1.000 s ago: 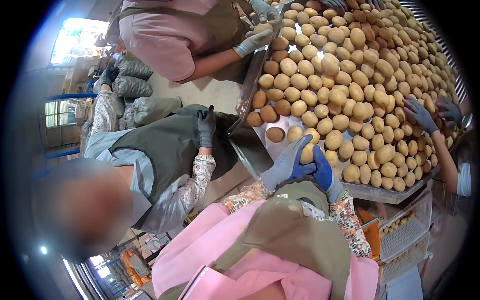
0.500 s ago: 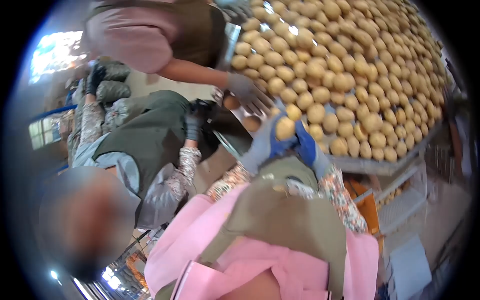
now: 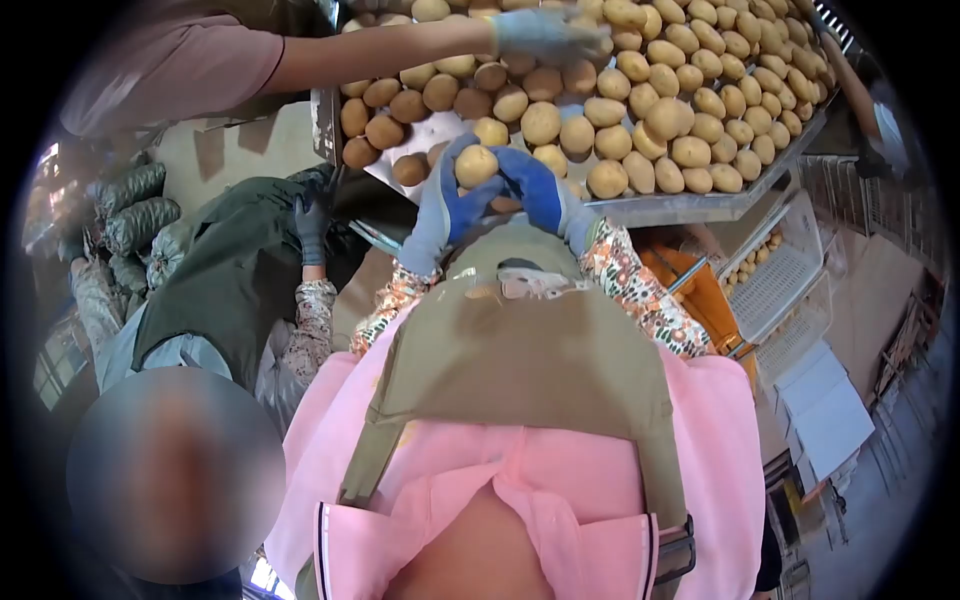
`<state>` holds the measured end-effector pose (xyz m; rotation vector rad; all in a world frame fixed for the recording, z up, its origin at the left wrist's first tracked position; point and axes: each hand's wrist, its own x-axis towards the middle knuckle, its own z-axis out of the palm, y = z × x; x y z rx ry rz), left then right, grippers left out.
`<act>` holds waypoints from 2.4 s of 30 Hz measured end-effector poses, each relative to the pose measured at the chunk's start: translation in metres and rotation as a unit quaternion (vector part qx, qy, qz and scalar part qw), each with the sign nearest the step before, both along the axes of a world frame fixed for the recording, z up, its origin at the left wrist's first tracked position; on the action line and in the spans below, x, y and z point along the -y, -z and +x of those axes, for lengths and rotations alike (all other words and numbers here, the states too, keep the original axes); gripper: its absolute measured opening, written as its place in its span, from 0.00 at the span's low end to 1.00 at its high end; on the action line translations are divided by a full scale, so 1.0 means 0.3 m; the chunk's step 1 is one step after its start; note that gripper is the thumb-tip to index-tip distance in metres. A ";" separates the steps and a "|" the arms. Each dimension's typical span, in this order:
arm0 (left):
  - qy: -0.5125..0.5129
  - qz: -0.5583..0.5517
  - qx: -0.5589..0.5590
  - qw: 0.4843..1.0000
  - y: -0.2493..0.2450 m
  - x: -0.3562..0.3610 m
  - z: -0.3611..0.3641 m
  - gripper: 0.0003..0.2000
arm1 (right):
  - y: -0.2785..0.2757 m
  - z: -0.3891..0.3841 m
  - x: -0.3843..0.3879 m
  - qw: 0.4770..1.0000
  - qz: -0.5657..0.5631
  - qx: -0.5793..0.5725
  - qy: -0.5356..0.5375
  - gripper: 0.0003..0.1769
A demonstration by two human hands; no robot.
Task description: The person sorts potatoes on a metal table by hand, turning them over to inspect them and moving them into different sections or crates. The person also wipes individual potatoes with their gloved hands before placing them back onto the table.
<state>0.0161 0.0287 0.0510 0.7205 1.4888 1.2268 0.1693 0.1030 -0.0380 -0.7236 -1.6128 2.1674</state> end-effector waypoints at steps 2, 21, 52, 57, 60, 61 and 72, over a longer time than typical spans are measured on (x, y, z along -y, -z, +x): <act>0.036 -0.018 -0.101 0.994 0.050 0.036 -0.006 0.30 | -0.111 -0.012 0.008 0.997 -0.060 0.050 -0.022 0.21; -0.109 -0.028 -0.391 0.914 0.275 0.063 -0.191 0.34 | -0.125 -0.165 -0.084 0.915 0.356 0.149 -0.118 0.17; 0.015 -0.286 -0.562 0.776 0.364 0.031 -0.257 0.32 | -0.041 -0.082 -0.033 0.901 0.297 0.176 -0.264 0.20; -0.006 -0.117 -0.617 0.778 0.458 0.272 -0.215 0.28 | -0.119 0.088 -0.249 0.723 0.578 0.297 -0.234 0.25; -0.028 -0.056 -0.604 0.795 0.429 0.432 -0.147 0.29 | -0.121 0.222 -0.190 0.799 0.487 0.250 -0.249 0.26; -0.064 -0.013 -0.601 0.797 0.434 0.378 -0.169 0.30 | -0.049 0.209 -0.162 0.774 0.531 0.277 -0.206 0.21; -0.107 -0.072 -0.518 0.846 0.421 0.184 -0.270 0.34 | -0.065 -0.130 -0.086 0.891 0.405 0.150 -0.139 0.21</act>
